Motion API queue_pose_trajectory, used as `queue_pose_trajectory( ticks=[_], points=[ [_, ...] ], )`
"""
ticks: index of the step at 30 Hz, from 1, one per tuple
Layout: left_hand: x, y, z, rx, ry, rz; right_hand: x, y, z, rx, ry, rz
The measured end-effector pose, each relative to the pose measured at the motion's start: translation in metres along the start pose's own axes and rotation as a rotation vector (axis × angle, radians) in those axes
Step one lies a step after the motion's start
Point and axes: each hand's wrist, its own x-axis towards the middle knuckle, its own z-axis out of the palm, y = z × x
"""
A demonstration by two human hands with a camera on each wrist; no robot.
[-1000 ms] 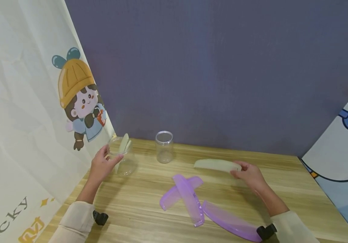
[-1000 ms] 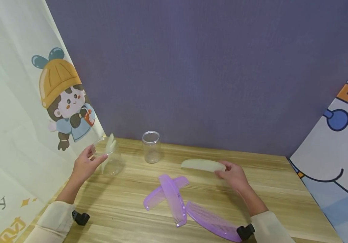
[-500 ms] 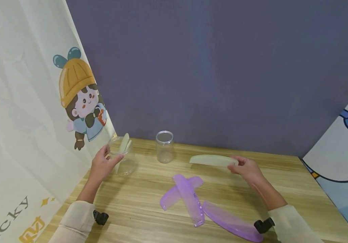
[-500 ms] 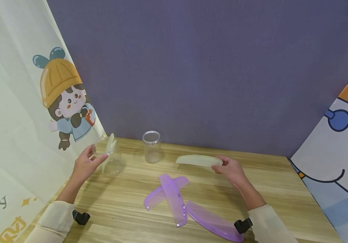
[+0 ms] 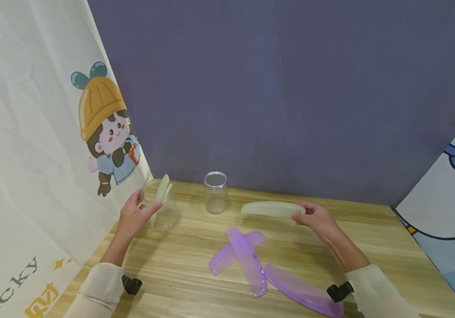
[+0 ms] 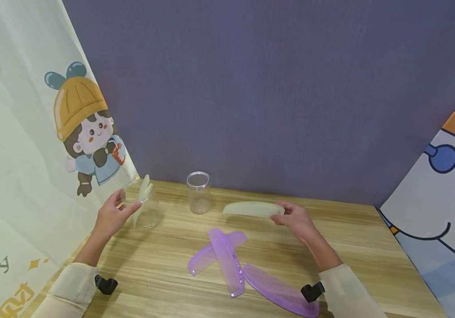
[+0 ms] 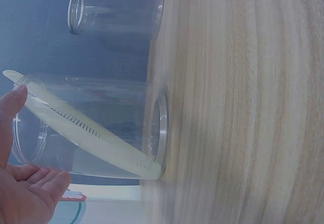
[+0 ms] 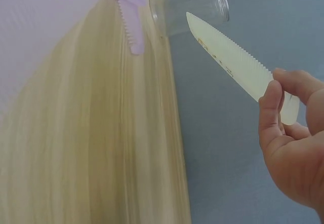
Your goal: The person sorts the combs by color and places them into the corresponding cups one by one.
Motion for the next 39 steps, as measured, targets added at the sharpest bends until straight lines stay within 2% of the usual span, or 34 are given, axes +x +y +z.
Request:
queue_pose_trajectory(
  ticks=[3,17,25,39],
  points=[
    [0.0,0.0,0.0,0.005,-0.003,0.001,0.001,-0.006,0.003,-0.007,-0.018,-0.011],
    [0.001,0.004,-0.001,0.014,-0.008,-0.005,0.01,-0.033,0.012,0.106,-0.119,-0.076],
    [0.001,0.004,0.0,0.008,-0.01,-0.01,0.016,-0.052,0.027,0.2,-0.131,-0.113],
    [0.0,0.001,0.001,0.006,-0.002,-0.007,0.027,-0.089,0.054,0.203,-0.146,-0.132]
  ],
)
